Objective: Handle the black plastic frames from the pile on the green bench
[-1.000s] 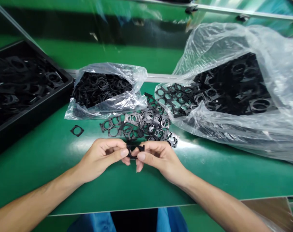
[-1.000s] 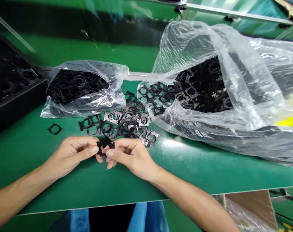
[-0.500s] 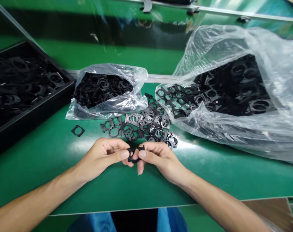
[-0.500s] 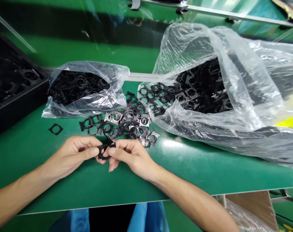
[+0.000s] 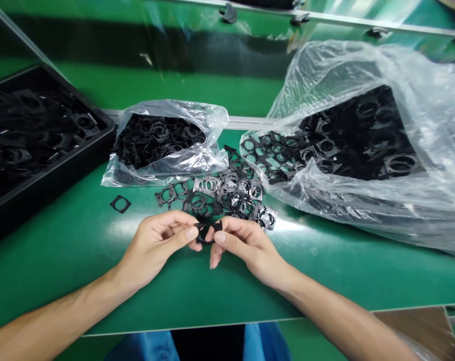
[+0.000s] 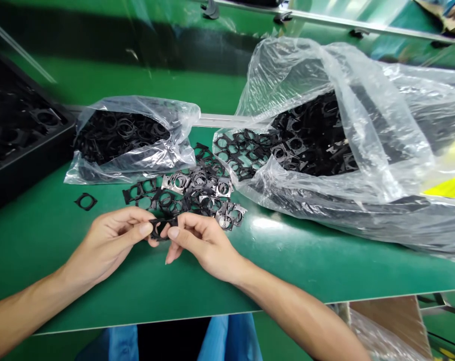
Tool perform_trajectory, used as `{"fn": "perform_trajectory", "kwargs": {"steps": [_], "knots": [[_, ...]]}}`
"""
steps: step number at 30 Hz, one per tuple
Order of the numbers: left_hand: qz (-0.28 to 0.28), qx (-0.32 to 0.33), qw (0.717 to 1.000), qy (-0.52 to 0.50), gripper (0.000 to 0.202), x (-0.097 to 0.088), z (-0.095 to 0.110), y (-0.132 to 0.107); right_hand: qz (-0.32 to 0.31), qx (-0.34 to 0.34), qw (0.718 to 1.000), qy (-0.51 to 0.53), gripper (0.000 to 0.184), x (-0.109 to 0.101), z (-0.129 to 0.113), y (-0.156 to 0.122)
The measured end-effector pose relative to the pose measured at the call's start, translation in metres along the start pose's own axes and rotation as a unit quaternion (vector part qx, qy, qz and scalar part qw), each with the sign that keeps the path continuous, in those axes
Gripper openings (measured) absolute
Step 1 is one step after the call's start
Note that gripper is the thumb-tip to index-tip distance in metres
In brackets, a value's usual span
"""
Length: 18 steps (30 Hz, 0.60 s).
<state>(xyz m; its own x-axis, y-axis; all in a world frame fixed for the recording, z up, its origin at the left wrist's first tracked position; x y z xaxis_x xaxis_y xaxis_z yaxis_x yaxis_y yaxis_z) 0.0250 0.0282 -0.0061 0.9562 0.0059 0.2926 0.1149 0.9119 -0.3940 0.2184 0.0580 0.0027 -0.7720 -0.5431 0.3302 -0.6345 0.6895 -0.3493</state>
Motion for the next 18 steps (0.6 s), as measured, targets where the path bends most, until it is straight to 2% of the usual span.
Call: {"fn": "perform_trajectory", "kwargs": {"steps": [4,13,18], "knots": [[-0.03,0.002,1.0,0.005,0.009,0.004,0.005,0.0,0.025,-0.014,1.0,-0.011,0.034,-0.002,0.001,0.0],[-0.026,0.026,0.998,0.05,0.003,0.005,0.009,0.0,0.017,-0.023,0.999,-0.025,0.032,0.0,0.0,0.001],[-0.039,0.061,0.991,0.112,0.007,0.009,0.012,-0.003,0.068,-0.045,0.982,-0.17,0.034,-0.001,-0.002,-0.003]]}}
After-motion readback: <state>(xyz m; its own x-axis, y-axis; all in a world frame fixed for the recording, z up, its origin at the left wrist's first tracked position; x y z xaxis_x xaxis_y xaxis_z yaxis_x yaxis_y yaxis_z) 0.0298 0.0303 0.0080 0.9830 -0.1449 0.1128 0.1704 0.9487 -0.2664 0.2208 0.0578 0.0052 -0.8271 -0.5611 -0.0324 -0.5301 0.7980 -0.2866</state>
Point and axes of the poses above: each hand's wrist, its own y-axis towards the middle knuckle, its own x-axis out of the palm, z = x × y, the point moved 2 cm from there along y, towards the middle knuckle, and after that the axes turned 9 degrees about -y, right-handed, at the moved point
